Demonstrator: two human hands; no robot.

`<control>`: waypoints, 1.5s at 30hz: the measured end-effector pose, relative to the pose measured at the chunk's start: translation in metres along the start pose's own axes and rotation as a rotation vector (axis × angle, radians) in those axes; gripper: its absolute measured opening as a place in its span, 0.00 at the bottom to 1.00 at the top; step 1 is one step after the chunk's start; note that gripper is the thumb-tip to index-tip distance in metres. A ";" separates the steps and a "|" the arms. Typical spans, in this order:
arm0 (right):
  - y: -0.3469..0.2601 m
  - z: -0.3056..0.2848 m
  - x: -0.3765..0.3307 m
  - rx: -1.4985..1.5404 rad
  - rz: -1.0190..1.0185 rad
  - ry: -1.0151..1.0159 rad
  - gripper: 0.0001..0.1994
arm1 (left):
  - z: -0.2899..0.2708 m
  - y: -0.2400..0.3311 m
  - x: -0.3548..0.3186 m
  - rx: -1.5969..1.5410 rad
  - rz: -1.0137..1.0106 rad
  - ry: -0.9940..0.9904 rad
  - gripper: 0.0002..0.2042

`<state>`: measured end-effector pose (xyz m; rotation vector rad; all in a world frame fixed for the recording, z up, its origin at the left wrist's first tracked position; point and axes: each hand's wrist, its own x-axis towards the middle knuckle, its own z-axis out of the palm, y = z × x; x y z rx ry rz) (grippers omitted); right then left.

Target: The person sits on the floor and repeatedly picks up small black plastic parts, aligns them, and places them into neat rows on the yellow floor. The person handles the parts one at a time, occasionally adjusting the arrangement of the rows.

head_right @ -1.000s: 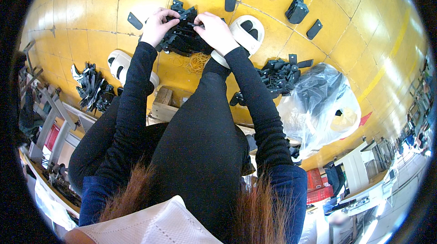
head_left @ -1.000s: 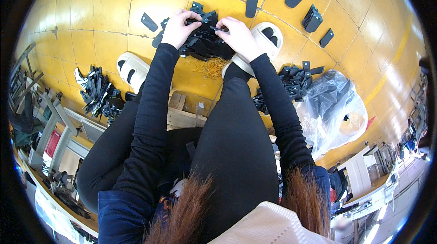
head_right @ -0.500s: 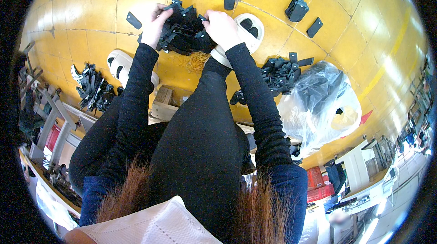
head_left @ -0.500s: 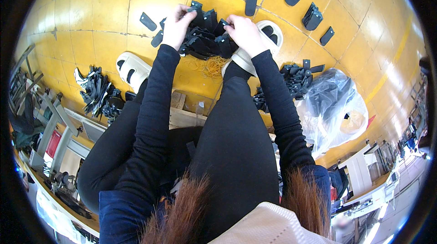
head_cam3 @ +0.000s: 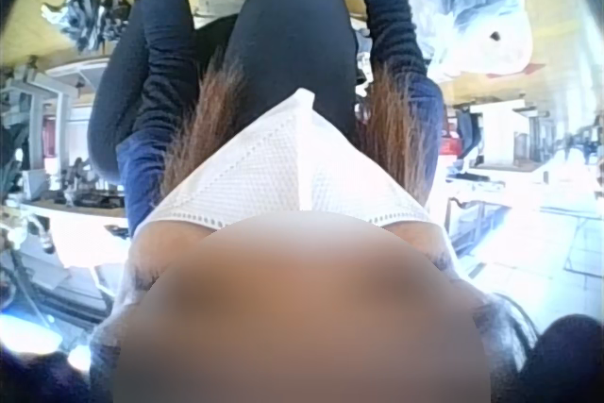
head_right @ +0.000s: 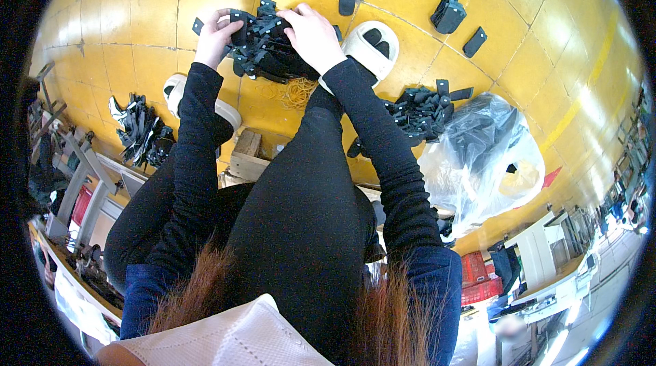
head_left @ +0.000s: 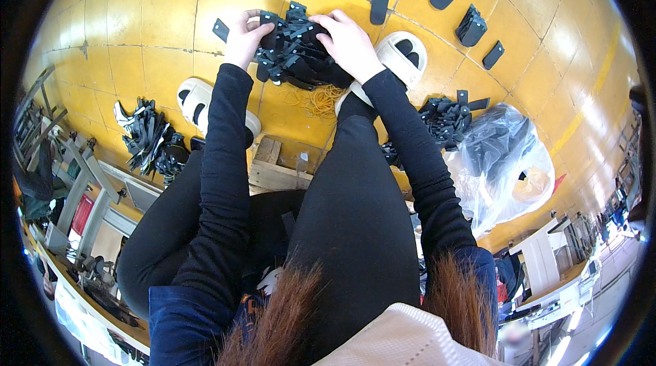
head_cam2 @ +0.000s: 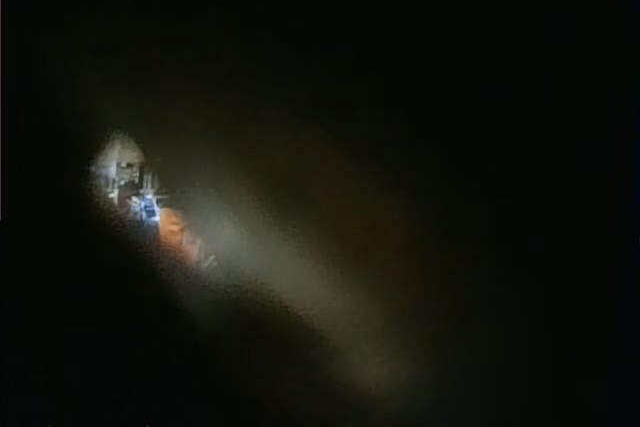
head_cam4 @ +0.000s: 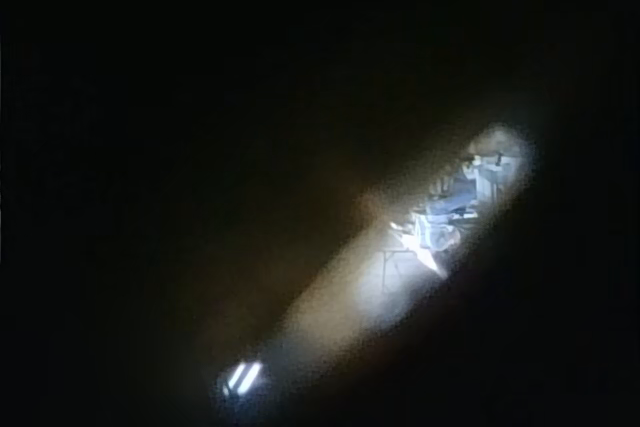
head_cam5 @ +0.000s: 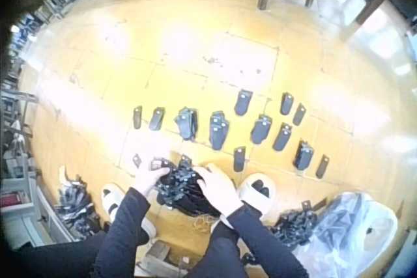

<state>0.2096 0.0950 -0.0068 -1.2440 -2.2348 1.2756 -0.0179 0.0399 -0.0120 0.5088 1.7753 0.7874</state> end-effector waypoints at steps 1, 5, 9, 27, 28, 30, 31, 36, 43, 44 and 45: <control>-0.001 0.002 0.000 0.001 0.011 0.019 0.12 | -0.004 -0.005 0.001 0.053 -0.012 -0.010 0.19; 0.000 0.000 0.001 0.088 0.067 0.023 0.08 | -0.015 -0.021 0.001 0.302 -0.086 0.008 0.15; 0.006 -0.005 0.002 0.176 0.048 0.022 0.07 | -0.021 -0.027 -0.001 0.530 -0.222 0.010 0.12; 0.002 0.001 -0.011 0.585 0.408 0.201 0.07 | -0.001 0.010 -0.007 0.375 0.263 0.043 0.17; 0.003 -0.001 -0.010 0.613 0.417 0.212 0.08 | 0.007 0.016 -0.009 0.322 0.292 -0.013 0.17; 0.004 -0.005 -0.005 0.689 0.350 0.246 0.08 | 0.023 0.025 -0.013 0.346 0.267 -0.195 0.16; 0.004 -0.007 -0.002 0.731 0.348 0.257 0.08 | 0.032 0.027 -0.015 0.342 0.300 -0.287 0.16; 0.004 -0.016 0.011 0.753 0.238 0.295 0.16 | 0.065 0.032 -0.002 0.154 0.271 -0.241 0.15; 0.022 -0.028 0.014 0.651 0.292 0.317 0.18 | 0.045 0.041 0.069 -0.201 0.158 -0.025 0.18; 0.023 -0.027 0.013 0.639 0.304 0.327 0.17 | 0.041 0.041 0.078 -0.106 0.139 -0.023 0.16; 0.024 -0.026 0.011 0.630 0.288 0.317 0.17 | 0.038 0.042 0.087 -0.096 0.148 -0.014 0.17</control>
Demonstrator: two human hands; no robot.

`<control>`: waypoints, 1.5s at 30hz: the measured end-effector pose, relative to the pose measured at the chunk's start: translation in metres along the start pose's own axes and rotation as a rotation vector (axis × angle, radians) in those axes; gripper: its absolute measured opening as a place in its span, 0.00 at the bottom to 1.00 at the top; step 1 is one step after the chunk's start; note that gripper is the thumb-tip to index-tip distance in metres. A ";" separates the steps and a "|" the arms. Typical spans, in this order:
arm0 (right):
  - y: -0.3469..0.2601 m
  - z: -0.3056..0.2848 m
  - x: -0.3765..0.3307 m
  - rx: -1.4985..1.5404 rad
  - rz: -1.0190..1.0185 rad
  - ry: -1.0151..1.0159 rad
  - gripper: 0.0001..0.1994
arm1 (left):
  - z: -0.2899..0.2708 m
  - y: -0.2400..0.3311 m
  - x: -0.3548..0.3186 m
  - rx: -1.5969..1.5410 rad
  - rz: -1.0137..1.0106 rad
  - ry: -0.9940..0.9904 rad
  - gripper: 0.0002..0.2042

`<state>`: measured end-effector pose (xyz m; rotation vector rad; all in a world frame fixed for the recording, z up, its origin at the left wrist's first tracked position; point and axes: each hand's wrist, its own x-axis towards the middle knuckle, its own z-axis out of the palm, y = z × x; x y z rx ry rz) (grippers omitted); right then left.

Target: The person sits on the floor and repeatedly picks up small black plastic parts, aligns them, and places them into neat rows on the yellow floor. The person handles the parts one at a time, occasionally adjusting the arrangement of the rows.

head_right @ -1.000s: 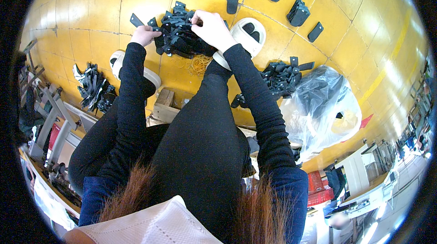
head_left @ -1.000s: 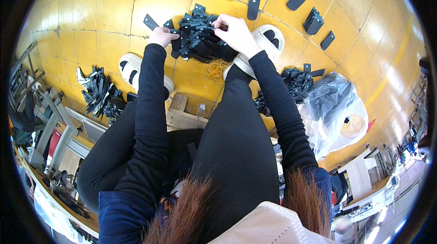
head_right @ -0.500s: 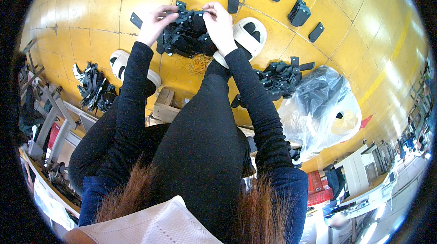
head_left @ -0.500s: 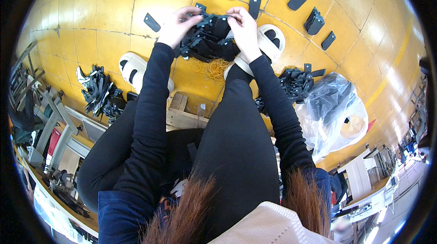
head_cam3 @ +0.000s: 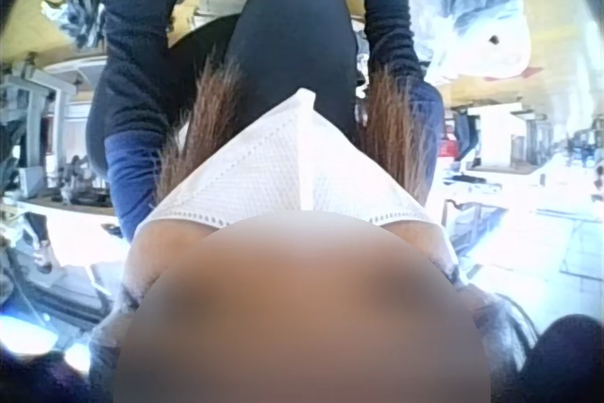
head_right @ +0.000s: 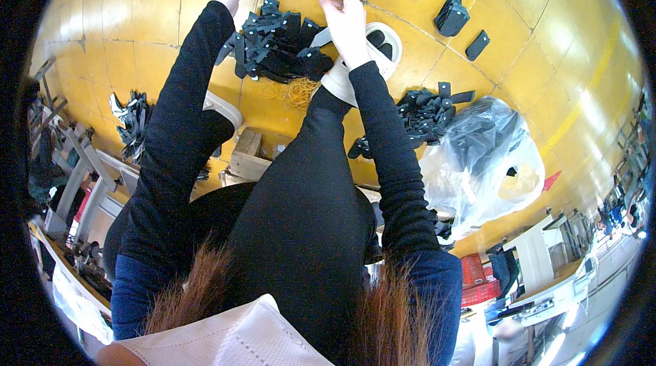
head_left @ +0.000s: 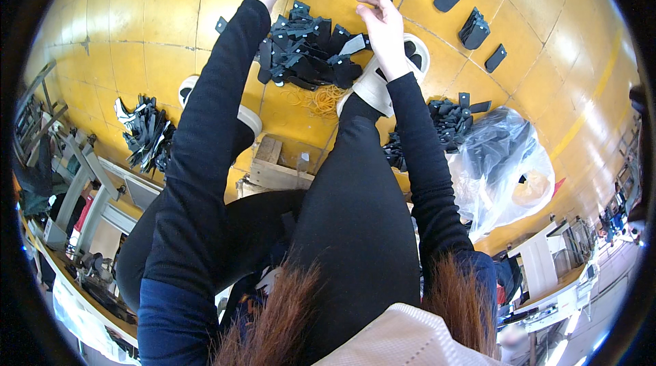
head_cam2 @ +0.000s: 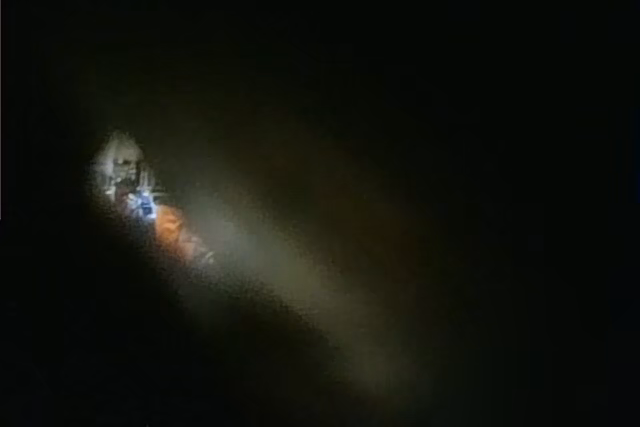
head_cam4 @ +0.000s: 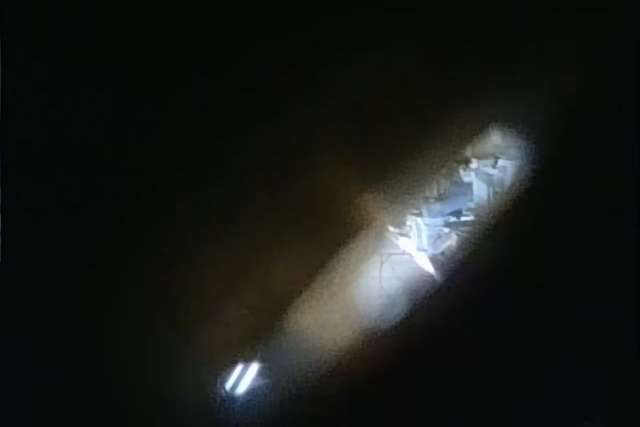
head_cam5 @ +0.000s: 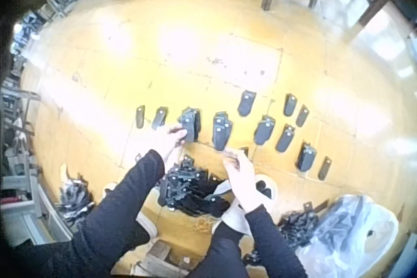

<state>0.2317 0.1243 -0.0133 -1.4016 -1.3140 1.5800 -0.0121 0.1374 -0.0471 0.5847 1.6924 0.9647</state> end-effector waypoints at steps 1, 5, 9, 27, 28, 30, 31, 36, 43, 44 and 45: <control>0.001 0.000 -0.002 -0.014 0.027 -0.006 0.16 | -0.003 -0.001 0.007 0.011 0.008 0.008 0.18; 0.003 0.001 -0.014 -0.093 0.044 -0.052 0.14 | -0.010 -0.002 0.019 0.047 0.035 0.026 0.18; 0.004 0.007 -0.020 -0.218 0.046 -0.175 0.12 | -0.018 0.003 0.006 0.323 0.233 0.002 0.16; 0.016 0.026 -0.022 -0.273 0.058 -0.219 0.08 | -0.002 0.000 -0.109 0.785 0.133 -0.167 0.09; 0.018 0.024 -0.021 -0.253 0.135 -0.181 0.08 | -0.003 -0.002 -0.110 0.772 0.123 -0.150 0.09; 0.021 0.017 -0.019 -0.145 0.210 -0.158 0.07 | -0.007 -0.005 -0.112 0.673 0.109 -0.094 0.08; 0.022 0.013 -0.017 -0.117 0.242 -0.137 0.06 | -0.011 -0.007 -0.112 0.624 0.095 -0.071 0.08; 0.025 0.002 -0.012 -0.025 0.338 -0.141 0.06 | -0.029 -0.014 -0.109 0.509 -0.021 -0.079 0.06; 0.025 0.003 -0.012 -0.015 0.349 -0.180 0.07 | -0.036 -0.016 -0.103 0.531 0.000 -0.071 0.06; 0.026 0.003 -0.012 -0.011 0.346 -0.180 0.07 | -0.035 -0.015 -0.102 0.551 0.009 -0.082 0.06; 0.026 0.003 -0.012 -0.007 0.358 -0.175 0.07 | -0.036 -0.013 -0.102 0.582 -0.011 -0.091 0.06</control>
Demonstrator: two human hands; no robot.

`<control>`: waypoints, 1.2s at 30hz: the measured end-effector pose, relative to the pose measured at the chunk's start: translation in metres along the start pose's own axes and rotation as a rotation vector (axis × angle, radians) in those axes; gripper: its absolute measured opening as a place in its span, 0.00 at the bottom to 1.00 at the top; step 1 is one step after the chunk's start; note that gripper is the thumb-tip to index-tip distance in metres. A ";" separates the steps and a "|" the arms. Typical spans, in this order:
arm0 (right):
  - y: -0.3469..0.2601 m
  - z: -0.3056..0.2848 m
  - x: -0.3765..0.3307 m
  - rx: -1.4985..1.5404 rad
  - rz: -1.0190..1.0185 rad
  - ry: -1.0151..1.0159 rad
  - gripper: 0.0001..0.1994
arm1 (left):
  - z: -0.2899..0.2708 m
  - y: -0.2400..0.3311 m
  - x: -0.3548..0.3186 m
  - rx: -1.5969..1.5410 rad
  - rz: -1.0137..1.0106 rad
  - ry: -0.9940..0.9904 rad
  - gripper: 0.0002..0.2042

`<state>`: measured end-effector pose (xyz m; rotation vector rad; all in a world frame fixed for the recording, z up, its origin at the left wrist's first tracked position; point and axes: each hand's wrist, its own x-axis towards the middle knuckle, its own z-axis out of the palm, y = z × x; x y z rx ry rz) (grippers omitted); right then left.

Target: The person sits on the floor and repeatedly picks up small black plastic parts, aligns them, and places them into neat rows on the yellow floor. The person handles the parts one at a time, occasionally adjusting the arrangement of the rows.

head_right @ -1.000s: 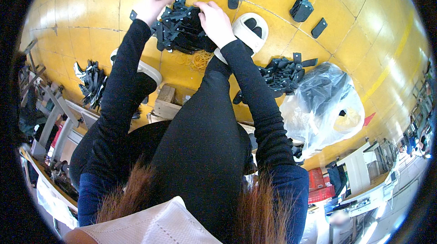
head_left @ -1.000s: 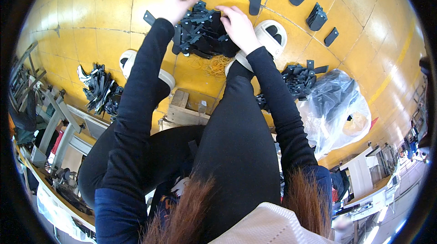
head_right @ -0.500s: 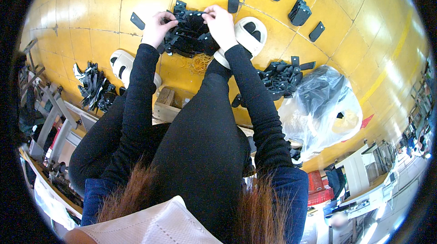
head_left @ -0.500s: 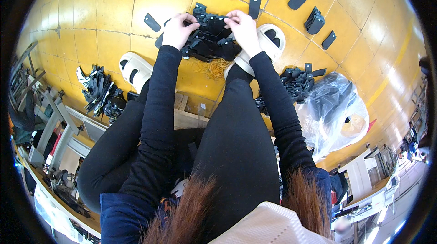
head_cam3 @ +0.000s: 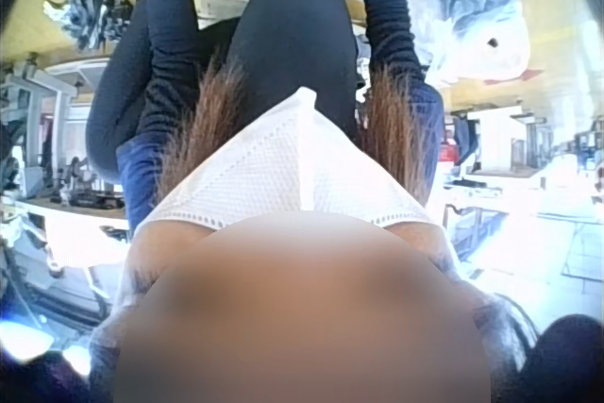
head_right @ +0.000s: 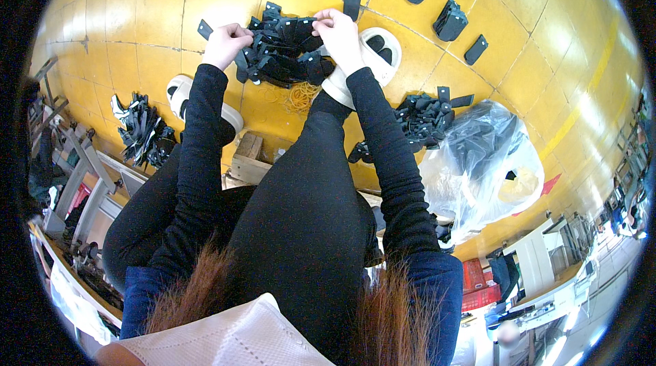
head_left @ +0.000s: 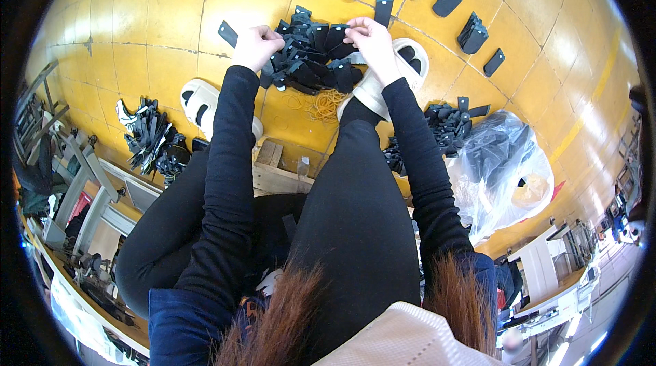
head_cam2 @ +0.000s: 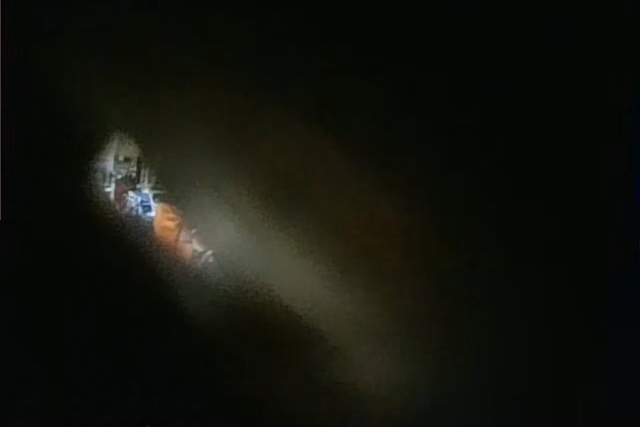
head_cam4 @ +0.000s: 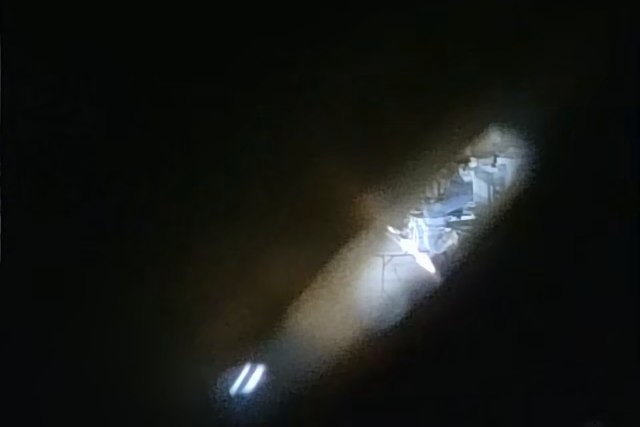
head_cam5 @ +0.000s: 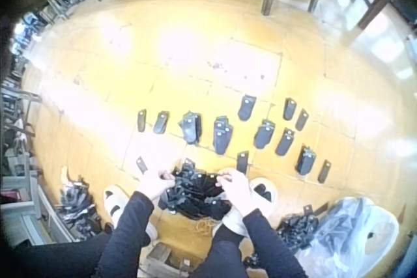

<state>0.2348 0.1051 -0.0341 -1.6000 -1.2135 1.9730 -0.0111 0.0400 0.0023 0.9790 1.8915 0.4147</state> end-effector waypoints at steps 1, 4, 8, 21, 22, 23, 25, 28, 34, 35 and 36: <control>0.000 0.000 0.000 -0.011 -0.027 -0.009 0.07 | -0.001 0.001 0.000 0.058 0.008 -0.013 0.05; 0.003 0.000 0.000 -0.040 -0.051 -0.018 0.09 | -0.005 0.005 0.001 0.188 -0.021 -0.078 0.05; 0.006 -0.001 0.003 -0.135 -0.100 -0.034 0.10 | -0.005 0.008 0.001 0.138 0.007 -0.144 0.08; -0.008 -0.007 -0.005 0.070 -0.327 0.142 0.08 | 0.058 0.038 0.000 0.515 0.397 0.023 0.11; -0.011 -0.014 -0.003 0.068 -0.351 0.196 0.08 | 0.059 0.040 0.000 0.501 0.402 0.030 0.11; -0.015 -0.020 0.000 0.129 -0.313 0.235 0.08 | 0.059 0.041 -0.001 0.479 0.403 0.034 0.11; -0.021 -0.036 0.002 0.199 -0.345 0.281 0.09 | 0.061 0.041 -0.001 0.436 0.372 0.029 0.11; -0.028 -0.055 0.007 0.209 -0.345 0.377 0.10 | 0.061 0.039 -0.003 0.469 0.347 -0.023 0.12; -0.019 -0.060 0.001 -0.029 -0.313 0.433 0.09 | 0.058 0.034 -0.004 0.392 0.505 0.077 0.10; -0.016 -0.059 0.001 -0.115 -0.252 0.462 0.09 | 0.059 0.034 -0.004 0.403 0.498 0.073 0.09; -0.015 -0.058 0.002 -0.064 -0.319 0.445 0.09 | 0.059 0.035 -0.004 0.413 0.491 0.069 0.08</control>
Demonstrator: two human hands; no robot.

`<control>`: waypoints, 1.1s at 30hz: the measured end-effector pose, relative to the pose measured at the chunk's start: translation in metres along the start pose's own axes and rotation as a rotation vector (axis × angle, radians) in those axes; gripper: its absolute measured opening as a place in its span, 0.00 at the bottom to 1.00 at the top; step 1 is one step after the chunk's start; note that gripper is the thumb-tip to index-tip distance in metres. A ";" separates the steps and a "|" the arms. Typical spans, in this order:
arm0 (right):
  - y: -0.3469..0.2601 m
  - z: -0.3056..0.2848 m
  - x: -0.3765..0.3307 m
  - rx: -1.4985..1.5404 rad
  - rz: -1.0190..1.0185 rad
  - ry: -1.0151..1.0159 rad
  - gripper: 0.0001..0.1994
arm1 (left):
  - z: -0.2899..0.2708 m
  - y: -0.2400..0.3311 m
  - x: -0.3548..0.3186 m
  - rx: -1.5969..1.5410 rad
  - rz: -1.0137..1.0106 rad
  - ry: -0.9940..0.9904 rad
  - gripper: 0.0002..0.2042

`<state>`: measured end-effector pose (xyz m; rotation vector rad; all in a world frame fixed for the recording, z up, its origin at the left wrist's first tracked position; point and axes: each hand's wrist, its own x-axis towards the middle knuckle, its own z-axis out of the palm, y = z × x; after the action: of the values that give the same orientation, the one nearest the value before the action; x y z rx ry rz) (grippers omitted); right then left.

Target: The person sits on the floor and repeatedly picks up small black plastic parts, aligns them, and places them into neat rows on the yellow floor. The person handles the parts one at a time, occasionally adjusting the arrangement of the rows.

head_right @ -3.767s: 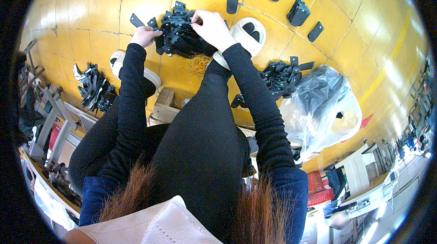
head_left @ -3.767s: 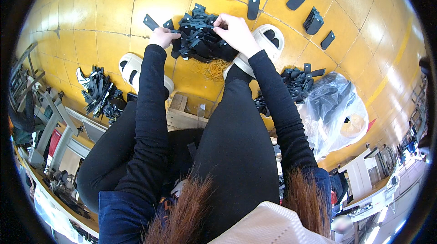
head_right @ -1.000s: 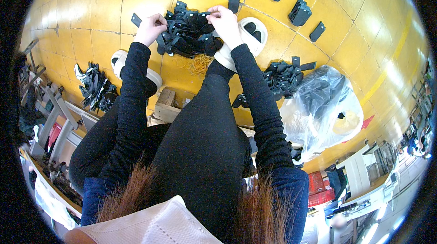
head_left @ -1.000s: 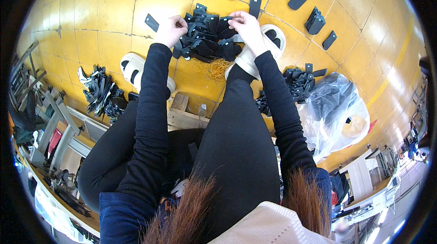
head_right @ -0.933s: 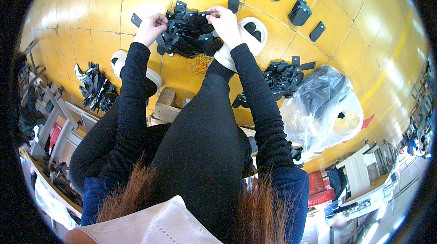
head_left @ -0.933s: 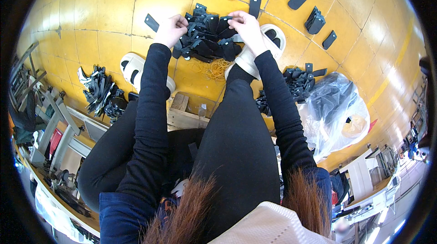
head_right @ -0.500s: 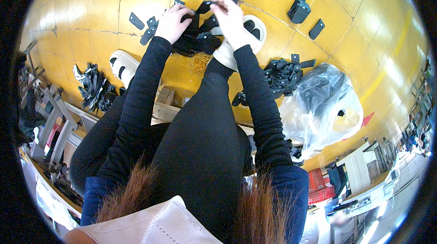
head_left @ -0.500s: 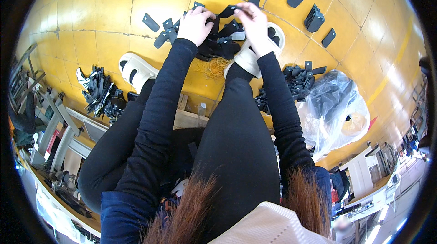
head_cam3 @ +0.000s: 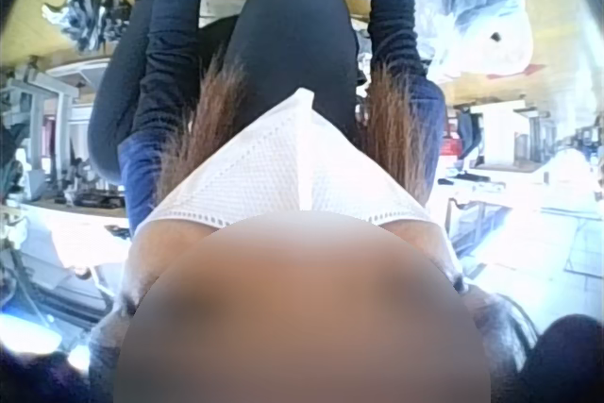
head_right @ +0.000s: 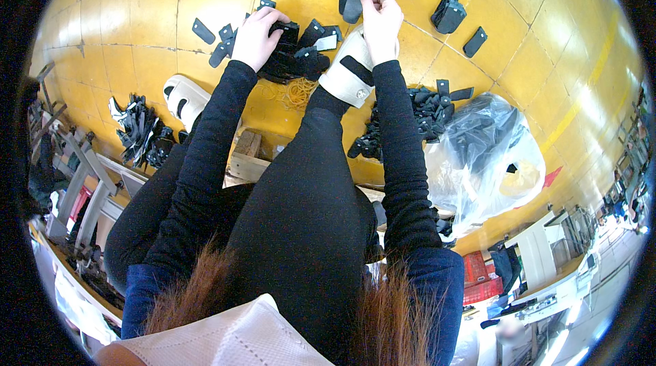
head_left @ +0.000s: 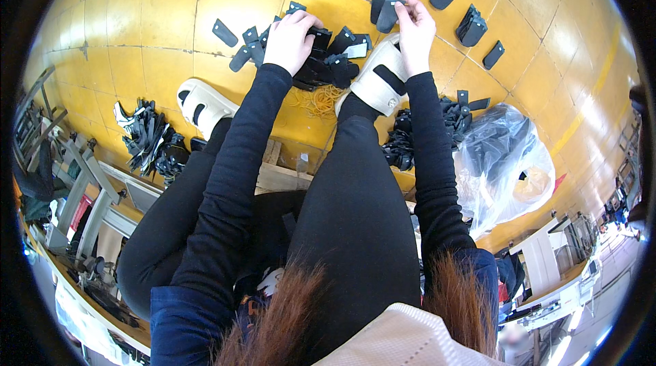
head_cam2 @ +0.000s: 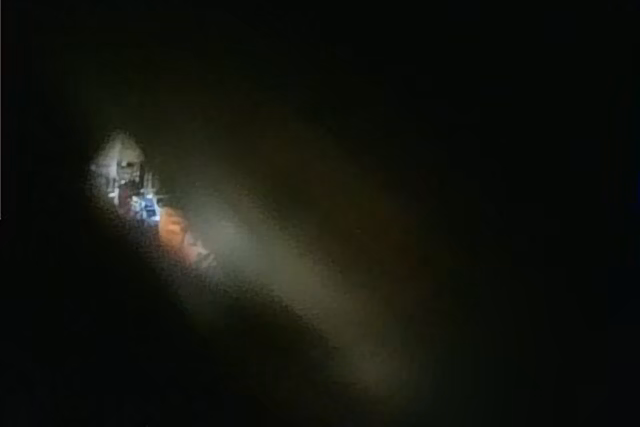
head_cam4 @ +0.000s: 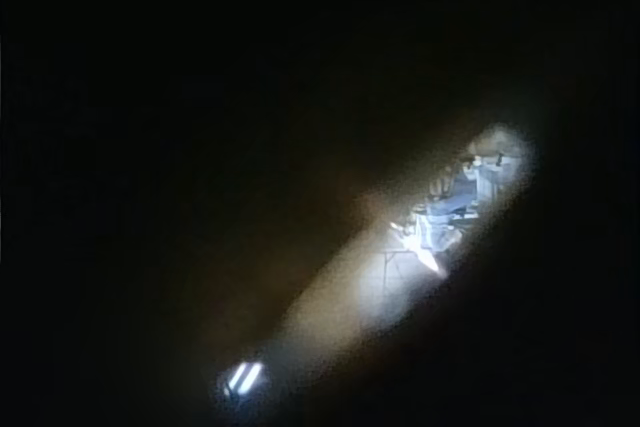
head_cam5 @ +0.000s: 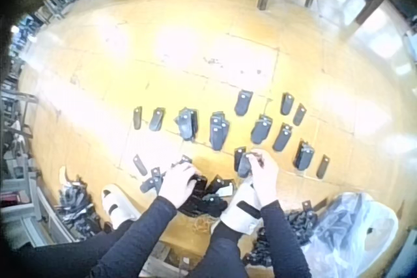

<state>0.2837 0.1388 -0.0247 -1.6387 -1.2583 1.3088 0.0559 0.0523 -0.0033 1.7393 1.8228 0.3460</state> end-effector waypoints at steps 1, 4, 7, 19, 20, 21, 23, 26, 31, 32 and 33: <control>0.001 0.001 0.001 0.015 -0.022 0.002 0.09 | 0.000 0.001 0.000 0.010 -0.006 -0.007 0.08; 0.003 0.002 0.003 0.044 -0.020 0.013 0.09 | 0.000 0.003 0.001 -0.002 -0.043 -0.032 0.06; 0.002 0.003 0.004 0.061 -0.015 0.023 0.09 | -0.001 0.004 0.001 -0.017 -0.046 -0.036 0.07; 0.003 -0.004 0.013 0.165 -0.023 0.044 0.09 | 0.000 0.001 0.000 -0.089 -0.081 -0.033 0.07; 0.003 -0.010 0.023 0.155 -0.111 0.078 0.09 | -0.002 0.000 -0.001 -0.122 -0.077 -0.042 0.08; 0.004 -0.018 0.036 0.129 -0.140 0.124 0.10 | -0.003 -0.001 -0.002 -0.154 -0.073 -0.050 0.09; 0.007 -0.038 0.069 0.125 -0.243 0.170 0.11 | -0.006 -0.004 -0.003 -0.292 -0.126 -0.048 0.11; 0.013 -0.071 0.146 0.001 -0.309 0.255 0.11 | -0.009 -0.010 -0.001 -0.528 -0.269 -0.066 0.16; 0.022 -0.095 0.205 -0.432 -0.314 0.287 0.17 | -0.010 -0.018 0.003 -0.530 -0.235 -0.112 0.15; 0.020 -0.093 0.206 -0.424 -0.334 0.269 0.17 | -0.008 -0.019 0.004 -0.533 -0.233 -0.117 0.16; 0.015 -0.091 0.203 -0.416 -0.355 0.251 0.18 | -0.007 -0.019 0.004 -0.537 -0.231 -0.122 0.16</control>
<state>0.3803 0.3331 -0.0766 -1.6866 -1.6440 0.6333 0.0361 0.0554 -0.0096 1.1474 1.6295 0.5603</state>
